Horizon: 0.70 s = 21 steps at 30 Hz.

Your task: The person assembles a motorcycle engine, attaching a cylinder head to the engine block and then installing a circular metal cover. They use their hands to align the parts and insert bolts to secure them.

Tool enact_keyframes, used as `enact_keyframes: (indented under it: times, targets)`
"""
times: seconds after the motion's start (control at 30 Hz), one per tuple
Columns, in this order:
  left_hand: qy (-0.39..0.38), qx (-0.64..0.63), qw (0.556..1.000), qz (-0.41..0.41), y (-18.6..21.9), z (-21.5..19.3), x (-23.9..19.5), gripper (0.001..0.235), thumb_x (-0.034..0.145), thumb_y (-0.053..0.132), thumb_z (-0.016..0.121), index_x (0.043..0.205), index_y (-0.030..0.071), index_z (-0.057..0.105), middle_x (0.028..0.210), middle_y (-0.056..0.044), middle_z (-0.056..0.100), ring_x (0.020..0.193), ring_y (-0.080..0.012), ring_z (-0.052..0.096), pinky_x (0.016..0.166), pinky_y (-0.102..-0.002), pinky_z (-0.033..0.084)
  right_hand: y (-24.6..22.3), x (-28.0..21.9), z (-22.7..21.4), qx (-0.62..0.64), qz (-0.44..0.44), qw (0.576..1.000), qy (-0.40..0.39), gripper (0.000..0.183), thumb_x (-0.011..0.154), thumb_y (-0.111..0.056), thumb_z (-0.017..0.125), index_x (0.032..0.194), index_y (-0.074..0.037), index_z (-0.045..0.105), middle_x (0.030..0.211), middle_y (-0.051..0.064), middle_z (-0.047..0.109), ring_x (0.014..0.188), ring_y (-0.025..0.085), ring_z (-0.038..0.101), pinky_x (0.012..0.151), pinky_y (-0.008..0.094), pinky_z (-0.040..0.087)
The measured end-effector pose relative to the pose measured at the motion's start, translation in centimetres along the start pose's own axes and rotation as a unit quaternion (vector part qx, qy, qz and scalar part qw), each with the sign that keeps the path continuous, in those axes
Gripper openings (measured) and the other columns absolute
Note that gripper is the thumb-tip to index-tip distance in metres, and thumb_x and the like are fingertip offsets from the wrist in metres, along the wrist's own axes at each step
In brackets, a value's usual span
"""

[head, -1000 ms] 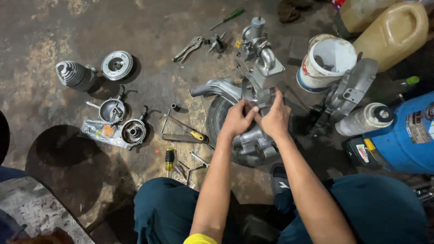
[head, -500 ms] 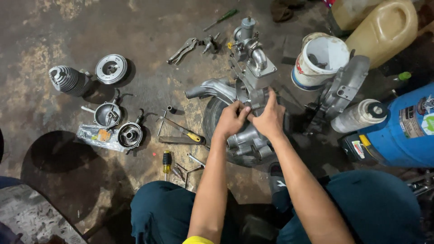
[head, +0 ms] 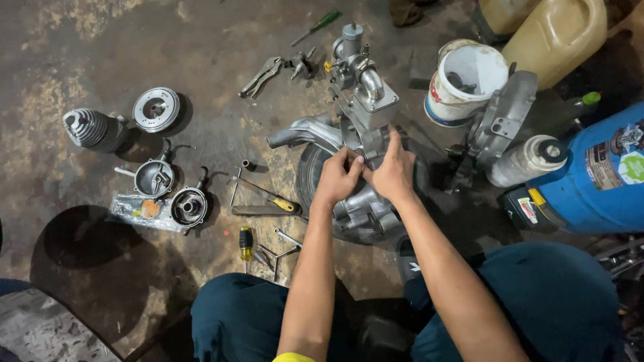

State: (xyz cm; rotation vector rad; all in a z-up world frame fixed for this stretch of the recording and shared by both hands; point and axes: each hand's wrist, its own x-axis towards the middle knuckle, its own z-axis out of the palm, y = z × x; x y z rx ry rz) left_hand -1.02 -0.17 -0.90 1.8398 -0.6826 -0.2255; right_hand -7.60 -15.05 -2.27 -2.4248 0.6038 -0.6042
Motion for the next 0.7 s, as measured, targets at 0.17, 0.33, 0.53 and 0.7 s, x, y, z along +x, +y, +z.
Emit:
enact_keyframes:
  times: [0.17, 0.33, 0.53, 0.7]
  targets:
    - [-0.007, 0.016, 1.0, -0.003, 0.4, 0.0, 0.3, 0.026, 0.091, 0.037, 0.071, 0.098, 0.012, 0.069, 0.081, -0.019, 0.069, 0.084, -0.0436, 0.068, 0.076, -0.049, 0.053, 0.8, 0.0, 0.6, -0.004, -0.001, 1.0, -0.012, 0.101, 0.066, -0.031, 0.081, 0.153, -0.01, 0.034, 0.132, 0.018, 0.066, 0.118, 0.035, 0.066, 0.098, 0.047, 0.042]
    - [0.008, 0.027, 0.999, 0.023, 1.5, 0.0, 0.5, 0.023, 0.084, 0.027, 0.079, 0.1, 0.012, 0.072, 0.083, -0.018, 0.069, 0.086, -0.0429, 0.069, 0.077, -0.048, 0.055, 0.1, -0.2, 0.0, 0.015, -0.004, 1.0, -0.014, 0.098, 0.067, -0.02, 0.078, 0.154, -0.006, 0.034, 0.132, 0.019, 0.065, 0.116, 0.038, 0.066, 0.098, 0.045, 0.039]
    - [0.014, 0.021, 1.0, 0.01, 0.9, -0.4, 0.7, 0.022, 0.079, 0.029, 0.082, 0.091, 0.012, 0.074, 0.076, -0.017, 0.066, 0.075, -0.039, 0.068, 0.07, -0.046, 0.054, 1.2, -0.1, 1.0, 0.007, -0.022, 1.0, -0.001, 0.103, 0.065, -0.029, 0.08, 0.155, -0.008, 0.034, 0.134, 0.02, 0.063, 0.118, 0.038, 0.065, 0.097, 0.046, 0.04]
    - [0.008, -0.004, 1.0, -0.027, -1.0, -0.1, 1.1, 0.026, 0.076, 0.033, 0.083, 0.091, 0.014, 0.075, 0.075, -0.012, 0.068, 0.077, -0.0332, 0.07, 0.072, -0.043, 0.055, 1.0, -0.2, 0.9, 0.0, -0.024, 1.0, -0.003, 0.105, 0.065, -0.036, 0.082, 0.155, -0.009, 0.034, 0.134, 0.019, 0.064, 0.119, 0.037, 0.065, 0.099, 0.046, 0.041]
